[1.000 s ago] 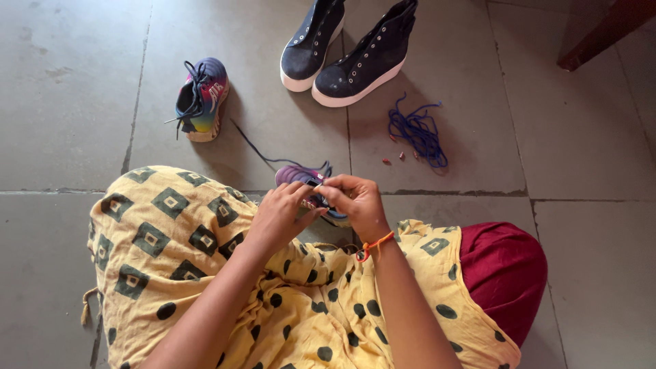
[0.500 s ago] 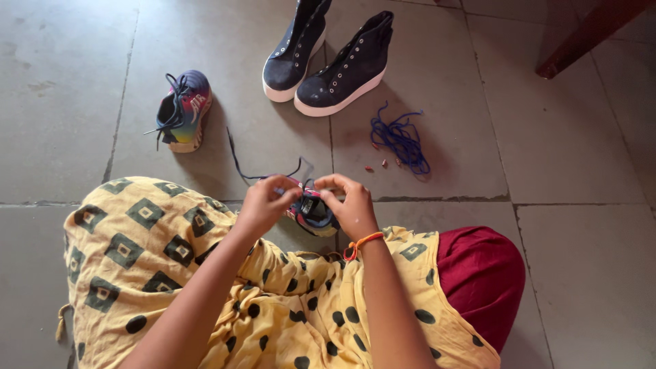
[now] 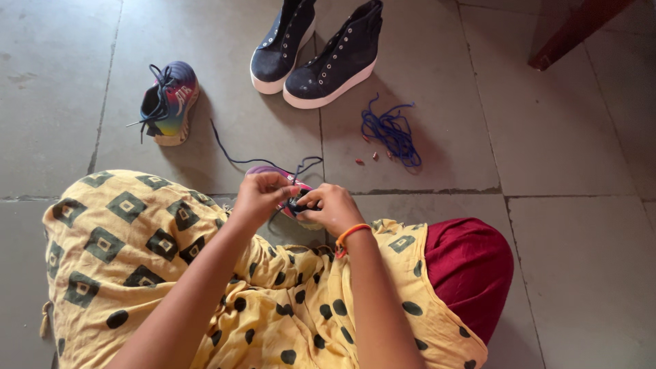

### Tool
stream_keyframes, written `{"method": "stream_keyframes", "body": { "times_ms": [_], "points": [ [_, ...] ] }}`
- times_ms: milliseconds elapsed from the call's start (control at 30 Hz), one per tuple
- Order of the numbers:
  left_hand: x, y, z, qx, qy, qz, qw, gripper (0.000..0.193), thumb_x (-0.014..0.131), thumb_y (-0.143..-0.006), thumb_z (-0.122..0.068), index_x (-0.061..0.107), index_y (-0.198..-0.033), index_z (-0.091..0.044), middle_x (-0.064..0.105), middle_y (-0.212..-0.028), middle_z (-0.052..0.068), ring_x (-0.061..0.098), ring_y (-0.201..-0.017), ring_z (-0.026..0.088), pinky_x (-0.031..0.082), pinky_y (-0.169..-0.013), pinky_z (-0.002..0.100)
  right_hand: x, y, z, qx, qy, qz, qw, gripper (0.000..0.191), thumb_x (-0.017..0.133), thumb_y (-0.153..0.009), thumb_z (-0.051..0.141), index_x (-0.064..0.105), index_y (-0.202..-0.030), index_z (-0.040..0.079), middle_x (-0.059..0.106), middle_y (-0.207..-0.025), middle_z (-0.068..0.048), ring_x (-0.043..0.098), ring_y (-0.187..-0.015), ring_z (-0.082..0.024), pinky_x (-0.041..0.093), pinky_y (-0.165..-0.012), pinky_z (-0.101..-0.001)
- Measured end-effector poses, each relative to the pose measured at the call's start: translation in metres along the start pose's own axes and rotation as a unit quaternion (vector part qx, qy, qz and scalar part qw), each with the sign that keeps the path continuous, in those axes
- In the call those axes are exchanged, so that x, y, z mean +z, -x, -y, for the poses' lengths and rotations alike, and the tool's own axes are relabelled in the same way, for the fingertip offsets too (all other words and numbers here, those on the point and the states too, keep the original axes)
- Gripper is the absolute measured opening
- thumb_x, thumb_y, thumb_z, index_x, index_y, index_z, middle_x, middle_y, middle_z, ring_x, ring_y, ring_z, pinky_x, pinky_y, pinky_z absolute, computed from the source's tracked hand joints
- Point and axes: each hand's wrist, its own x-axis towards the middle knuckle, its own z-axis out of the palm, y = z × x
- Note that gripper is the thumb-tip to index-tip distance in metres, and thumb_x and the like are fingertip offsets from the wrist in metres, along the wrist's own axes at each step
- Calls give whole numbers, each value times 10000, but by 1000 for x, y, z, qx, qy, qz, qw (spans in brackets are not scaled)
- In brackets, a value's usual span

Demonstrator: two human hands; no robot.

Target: The person sits on the floor and removes the lace from a black high-top sneaker, then threads a blue shoelace through the eyelets of the sneaker, pulling the lace through and working it along the shoe. A pair of colorful sneakers and spare laces lie nearby on the floor.

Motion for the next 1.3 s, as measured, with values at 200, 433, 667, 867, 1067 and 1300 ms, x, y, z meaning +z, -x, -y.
{"method": "stream_keyframes", "body": {
  "times_ms": [200, 433, 667, 867, 1067, 1300],
  "points": [
    [-4, 3, -41, -40, 139, 10, 989, 175, 785, -900, -132, 743, -915, 37, 722, -760, 37, 589, -625, 58, 446, -523, 242, 9, -1, -20, 14, 17, -3, 1000, 291, 872, -667, 129, 830, -956, 138, 746, -869, -81, 708, -796, -214, 571, -780, -343],
    [-13, 1, -85, 55, 151, 25, 987, 165, 778, -902, -107, 736, -947, 46, 743, -822, 23, 625, -705, 26, 508, -611, 205, 10, -5, -35, -1, -45, -16, 999, 241, 770, -745, 76, 805, -982, 103, 788, -930, -63, 730, -790, -181, 584, -780, -308],
    [-16, 20, -93, 46, 159, 33, 986, 163, 781, -901, -106, 719, -938, 41, 714, -765, 8, 574, -650, 15, 417, -543, 195, 8, 2, -36, -17, -29, -52, 998, 215, 720, -763, 62, 817, -951, 102, 779, -973, -67, 729, -793, -204, 586, -793, -322],
    [-11, 25, -110, 70, 145, 33, 986, 156, 784, -894, -106, 715, -935, 28, 718, -777, -11, 561, -662, -5, 404, -554, 179, 9, 8, -36, -28, 53, -50, 997, 203, 714, -784, 68, 837, -916, 162, 754, -1017, -74, 696, -889, -278, 551, -898, -359],
    [-2, 27, -130, 73, 158, 30, 984, 147, 786, -870, -95, 711, -918, 22, 737, -812, -3, 638, -739, 11, 488, -633, 184, 3, 14, -23, -36, 136, -53, 989, 178, 696, -828, 173, 830, -945, 171, 723, -1113, -47, 573, -1104, -314, 462, -1039, -391],
    [0, 24, -143, 50, 169, 2, 984, 147, 790, -892, -107, 731, -928, 23, 706, -803, 14, 625, -733, 52, 493, -669, 217, 19, 24, 9, -44, 208, -87, 973, 328, 801, -755, 430, 834, -976, 189, 614, -1224, -63, 474, -1222, -298, 386, -1052, -444]
  ]
}}
